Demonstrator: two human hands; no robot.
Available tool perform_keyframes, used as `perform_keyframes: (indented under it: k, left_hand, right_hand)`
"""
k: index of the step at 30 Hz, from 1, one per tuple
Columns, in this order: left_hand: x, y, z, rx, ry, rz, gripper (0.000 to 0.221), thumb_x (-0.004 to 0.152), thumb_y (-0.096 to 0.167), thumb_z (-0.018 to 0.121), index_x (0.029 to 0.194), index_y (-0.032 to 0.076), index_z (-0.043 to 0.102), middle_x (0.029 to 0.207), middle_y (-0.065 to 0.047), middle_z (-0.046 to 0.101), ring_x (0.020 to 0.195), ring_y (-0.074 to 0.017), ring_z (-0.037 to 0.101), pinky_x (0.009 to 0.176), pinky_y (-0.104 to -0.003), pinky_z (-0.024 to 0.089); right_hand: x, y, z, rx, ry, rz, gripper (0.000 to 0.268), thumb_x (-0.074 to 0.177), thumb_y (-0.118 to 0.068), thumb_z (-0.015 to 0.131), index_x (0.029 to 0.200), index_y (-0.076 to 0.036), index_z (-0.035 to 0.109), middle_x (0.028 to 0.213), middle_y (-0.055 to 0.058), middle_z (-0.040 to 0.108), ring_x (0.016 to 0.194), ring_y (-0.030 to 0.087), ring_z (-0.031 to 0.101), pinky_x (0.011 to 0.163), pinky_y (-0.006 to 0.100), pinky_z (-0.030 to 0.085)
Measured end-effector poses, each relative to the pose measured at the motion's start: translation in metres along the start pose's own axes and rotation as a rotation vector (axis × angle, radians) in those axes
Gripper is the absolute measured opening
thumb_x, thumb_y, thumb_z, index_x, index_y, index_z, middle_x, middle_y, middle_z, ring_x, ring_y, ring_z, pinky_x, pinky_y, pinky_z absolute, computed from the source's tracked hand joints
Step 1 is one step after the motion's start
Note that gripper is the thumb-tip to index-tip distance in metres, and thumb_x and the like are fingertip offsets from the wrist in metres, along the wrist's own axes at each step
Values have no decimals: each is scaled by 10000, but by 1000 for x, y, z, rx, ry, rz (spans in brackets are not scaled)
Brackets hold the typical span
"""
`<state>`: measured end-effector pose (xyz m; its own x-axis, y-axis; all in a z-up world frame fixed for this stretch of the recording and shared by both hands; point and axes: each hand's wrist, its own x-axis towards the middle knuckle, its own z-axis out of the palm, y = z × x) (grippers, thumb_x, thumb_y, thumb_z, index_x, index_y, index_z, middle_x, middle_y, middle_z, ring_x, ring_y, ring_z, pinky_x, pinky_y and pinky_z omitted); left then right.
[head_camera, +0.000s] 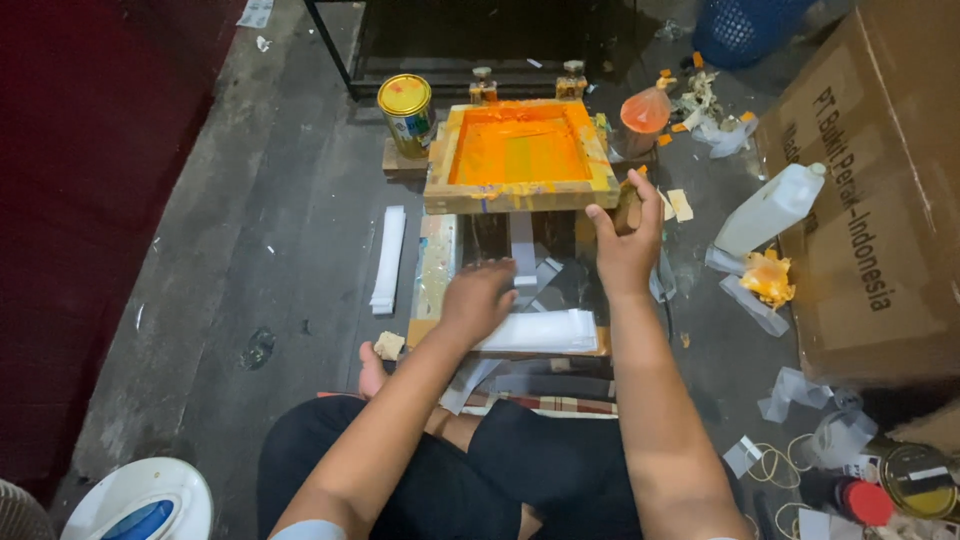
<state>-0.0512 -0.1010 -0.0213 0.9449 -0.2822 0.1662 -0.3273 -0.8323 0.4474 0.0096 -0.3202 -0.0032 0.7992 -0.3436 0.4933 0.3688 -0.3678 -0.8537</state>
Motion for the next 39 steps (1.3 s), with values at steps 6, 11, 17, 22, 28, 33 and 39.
perform_keyframes:
  k: [6, 11, 17, 22, 28, 33, 39]
  left_hand:
    - [41, 8, 44, 175, -262, -43, 509, 941, 124, 641, 1443, 70, 575, 1452, -198, 587, 1337, -389, 566, 1078, -565, 454]
    - [43, -5, 67, 292, -256, 32, 411, 917, 83, 660, 1327, 77, 662, 1273, -159, 685, 1114, -342, 699, 885, -501, 584]
    - [8, -24, 44, 354, 27, 153, 207, 844, 79, 654, 1031, 137, 720, 889, -54, 713, 751, -286, 743, 617, -410, 587]
    - [-45, -24, -17, 407, 366, 269, 138, 856, 129, 665, 979, 191, 673, 829, 8, 659, 731, -219, 710, 643, -309, 556]
    - [-99, -39, -49, -18, 450, 10, 222, 873, 65, 718, 1052, 190, 759, 910, -23, 746, 834, -269, 736, 723, -358, 590]
    - [-105, -57, -42, -559, 486, -375, 128, 934, 65, 652, 1008, 126, 736, 820, -102, 736, 746, -255, 715, 620, -392, 574]
    - [-96, -61, -39, -929, 410, -604, 106, 909, 44, 628, 997, 93, 661, 750, -72, 696, 668, -100, 617, 596, -237, 516]
  right_hand:
    - [0, -20, -10, -45, -49, 35, 639, 893, -77, 866, 1437, -140, 537, 1415, 176, 455, 1413, 451, 425, 1185, 570, 343]
    - [3, -35, -11, -46, -67, 90, 621, 914, -59, 850, 1435, -155, 527, 1426, 176, 442, 1401, 452, 438, 1163, 577, 372]
    - [2, -37, -19, -117, -124, 68, 618, 904, -90, 861, 1427, -149, 537, 1452, 163, 441, 1397, 457, 444, 1139, 596, 394]
    - [0, -31, -30, -187, -232, 44, 663, 852, -54, 875, 1422, -135, 545, 1473, 194, 432, 1394, 504, 434, 1131, 629, 404]
    - [-7, -15, -39, -278, -365, -125, 676, 826, -83, 887, 1415, -169, 566, 1464, 168, 446, 1382, 487, 439, 1124, 629, 407]
    - [-22, 3, -38, -533, -470, -201, 727, 758, -63, 911, 1383, -246, 589, 1454, 134, 476, 1367, 433, 475, 1088, 578, 460]
    - [-36, 31, -30, -675, -638, -59, 720, 815, -119, 842, 1445, -309, 550, 1562, 84, 413, 1440, 381, 404, 1099, 553, 472]
